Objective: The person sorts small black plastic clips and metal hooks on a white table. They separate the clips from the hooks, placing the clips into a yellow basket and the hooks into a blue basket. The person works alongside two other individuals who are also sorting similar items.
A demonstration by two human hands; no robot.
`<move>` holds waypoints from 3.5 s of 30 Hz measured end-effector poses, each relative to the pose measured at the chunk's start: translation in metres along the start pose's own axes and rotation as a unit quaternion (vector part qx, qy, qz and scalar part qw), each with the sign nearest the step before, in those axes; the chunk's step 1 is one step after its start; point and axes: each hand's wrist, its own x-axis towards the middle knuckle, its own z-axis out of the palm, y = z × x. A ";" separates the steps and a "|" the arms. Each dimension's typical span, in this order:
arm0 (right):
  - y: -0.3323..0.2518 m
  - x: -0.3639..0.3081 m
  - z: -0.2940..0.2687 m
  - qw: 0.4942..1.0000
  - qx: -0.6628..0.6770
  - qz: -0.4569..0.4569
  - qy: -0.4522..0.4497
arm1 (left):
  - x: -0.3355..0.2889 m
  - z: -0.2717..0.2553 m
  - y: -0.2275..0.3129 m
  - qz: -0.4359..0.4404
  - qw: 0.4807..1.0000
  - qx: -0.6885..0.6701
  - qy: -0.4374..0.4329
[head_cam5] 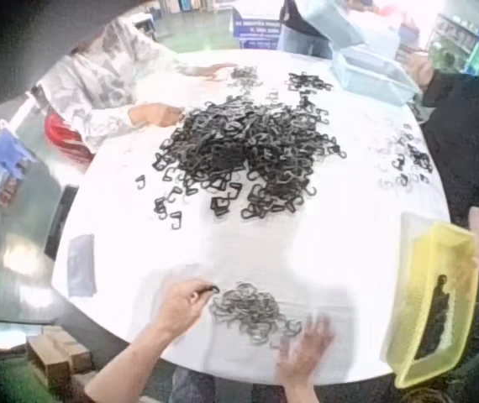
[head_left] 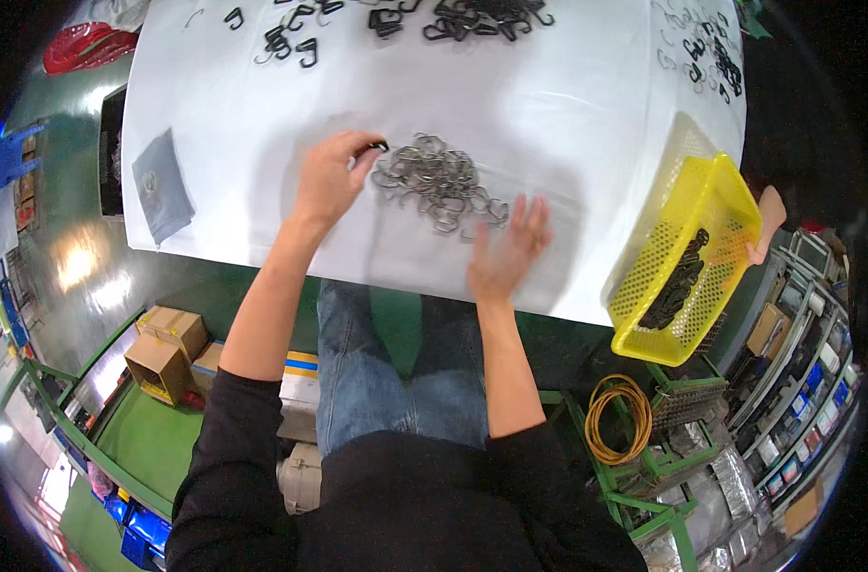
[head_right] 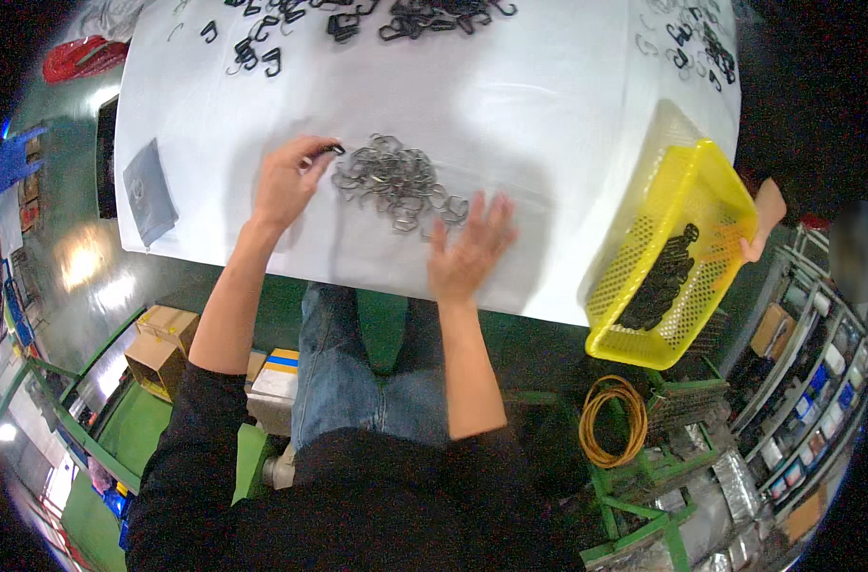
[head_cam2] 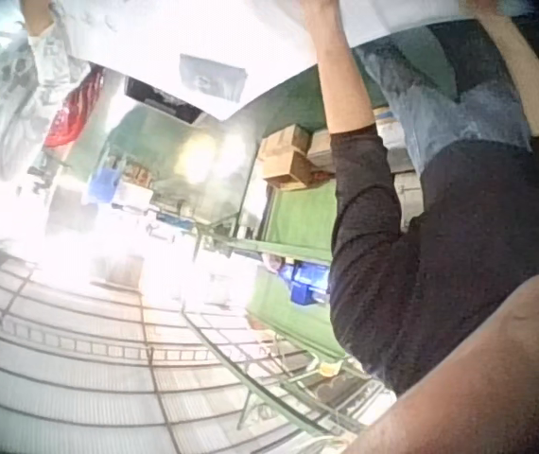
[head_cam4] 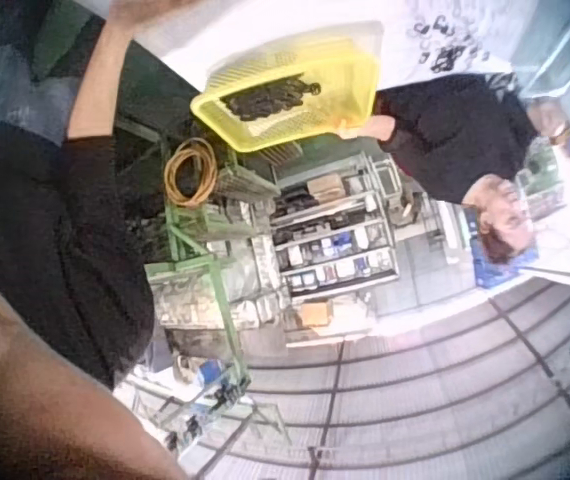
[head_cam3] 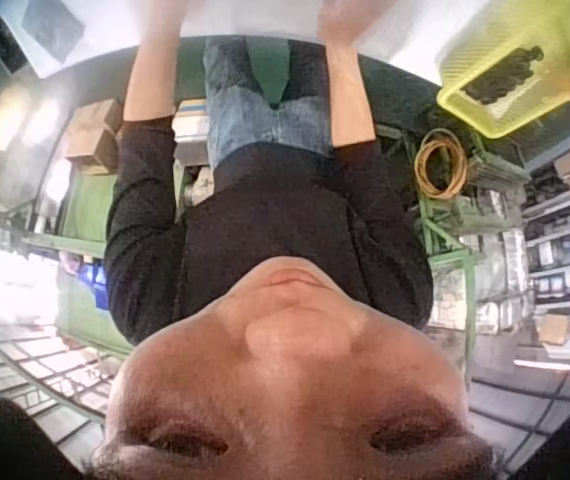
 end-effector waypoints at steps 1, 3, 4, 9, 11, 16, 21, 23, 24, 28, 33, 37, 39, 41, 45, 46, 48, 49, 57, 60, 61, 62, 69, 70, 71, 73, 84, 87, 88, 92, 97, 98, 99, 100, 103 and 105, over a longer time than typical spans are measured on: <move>-0.019 0.009 0.015 1.000 0.012 -0.006 0.002 | -0.005 -0.006 -0.004 0.017 1.000 0.012 0.014; -0.052 0.033 0.036 0.999 0.023 -0.028 -0.008 | -0.014 -0.031 -0.018 -0.086 0.993 -0.067 0.042; -0.069 0.044 0.046 0.998 0.021 -0.047 -0.021 | -0.019 -0.047 -0.029 -0.108 0.986 -0.114 0.065; -0.167 0.068 0.104 0.991 0.024 -0.127 -0.040 | -0.053 -0.162 -0.119 -0.081 0.959 -0.114 0.245; -0.206 0.070 0.129 0.990 0.027 -0.136 -0.024 | -0.065 -0.205 -0.158 -0.136 0.939 0.070 0.309; -0.296 0.065 0.182 0.983 0.062 -0.168 -0.047 | -0.072 -0.249 -0.230 -0.272 0.934 -0.092 0.214; -0.306 0.028 0.157 0.986 0.106 -0.119 -0.042 | -0.071 -0.249 -0.243 -0.240 0.945 -0.063 0.214; -0.301 -0.009 0.136 0.983 0.078 -0.154 -0.058 | -0.074 -0.255 -0.239 -0.262 0.932 -0.124 0.216; -0.301 -0.021 0.134 0.981 0.034 -0.171 -0.090 | -0.077 -0.260 -0.238 -0.252 0.936 -0.105 0.224; -0.313 -0.010 0.162 0.972 -0.037 -0.201 -0.115 | -0.104 -0.292 -0.246 -0.286 0.919 -0.102 0.251; -0.361 0.081 0.220 0.945 0.006 -0.306 -0.118 | -0.168 -0.341 -0.272 -0.320 0.907 -0.164 0.218; -0.412 0.104 0.241 0.903 0.033 -0.398 -0.158 | -0.217 -0.355 -0.279 -0.336 0.901 -0.192 0.198; -0.439 0.100 0.253 0.887 0.022 -0.427 -0.173 | -0.238 -0.355 -0.279 -0.345 0.887 -0.234 0.201; -0.466 0.093 0.266 0.869 0.016 -0.457 -0.190 | -0.255 -0.354 -0.278 -0.346 0.891 -0.225 0.192; -0.533 0.059 0.303 0.833 0.035 -0.504 -0.223 | -0.278 -0.349 -0.271 -0.378 0.858 -0.280 0.207; -0.552 0.048 0.313 0.825 0.046 -0.515 -0.228 | -0.281 -0.348 -0.269 -0.389 0.845 -0.299 0.213; -0.595 0.031 0.339 0.804 0.092 -0.534 -0.245 | -0.284 -0.346 -0.266 -0.407 0.832 -0.306 0.222; -0.614 0.021 0.348 0.795 0.132 -0.544 -0.234 | -0.286 -0.346 -0.265 -0.402 0.828 -0.314 0.232; -0.635 0.021 0.342 0.802 0.472 -0.135 -0.340 | -0.282 -0.352 -0.260 -0.379 0.832 -0.305 0.268; -0.587 0.032 0.281 0.751 0.483 0.069 -0.446 | -0.255 -0.350 -0.258 -0.329 0.856 -0.298 0.264; -0.571 0.036 0.259 0.739 0.440 0.097 -0.500 | -0.241 -0.348 -0.255 -0.319 0.854 -0.322 0.256; -0.555 0.035 0.238 0.720 0.396 0.128 -0.555 | -0.224 -0.345 -0.252 -0.338 0.861 -0.312 0.219; -0.454 0.040 0.156 0.734 0.365 0.174 -0.546 | -0.133 -0.307 -0.206 -0.223 0.908 -0.307 0.176; -0.444 0.047 0.156 0.748 0.359 0.165 -0.533 | -0.132 -0.300 -0.200 -0.211 0.911 -0.296 0.194; -0.436 0.056 0.158 0.766 0.343 0.163 -0.518 | -0.137 -0.297 -0.201 -0.213 0.906 -0.314 0.187; -0.424 0.074 0.167 0.896 0.163 -0.025 -0.412 | -0.159 -0.290 -0.210 -0.217 0.894 -0.349 0.181; -0.498 -0.014 0.166 0.889 0.111 -0.396 -0.200 | -0.351 -0.259 -0.263 -0.393 0.585 -0.585 0.401; -0.539 -0.114 0.192 0.825 0.181 -0.416 -0.337 | -0.383 -0.263 -0.299 -0.364 0.610 -0.601 0.365; -0.549 -0.146 0.214 0.796 0.223 -0.420 -0.375 | -0.394 -0.267 -0.321 -0.359 0.616 -0.602 0.360; -0.549 -0.235 0.346 0.784 0.199 -0.316 -0.496 | -0.452 -0.285 -0.423 -0.347 0.687 -0.511 0.383; -0.497 -0.273 0.537 0.801 0.004 -0.211 -0.560 | -0.515 -0.313 -0.587 -0.407 0.700 -0.426 0.404; -0.485 -0.282 0.572 0.802 -0.001 -0.241 -0.547 | -0.521 -0.312 -0.618 -0.363 0.699 -0.431 0.440; -0.472 -0.292 0.605 0.806 -0.029 -0.253 -0.534 | -0.525 -0.311 -0.649 -0.344 0.690 -0.445 0.455; -0.461 -0.300 0.638 0.811 -0.059 -0.261 -0.520 | -0.530 -0.311 -0.677 -0.356 0.705 -0.419 0.447; -0.433 -0.312 0.724 0.826 -0.089 -0.222 -0.511 | -0.528 -0.306 -0.752 -0.368 0.713 -0.397 0.445; -0.417 -0.313 0.768 0.845 -0.066 -0.238 -0.474 | -0.520 -0.300 -0.790 -0.382 0.722 -0.375 0.438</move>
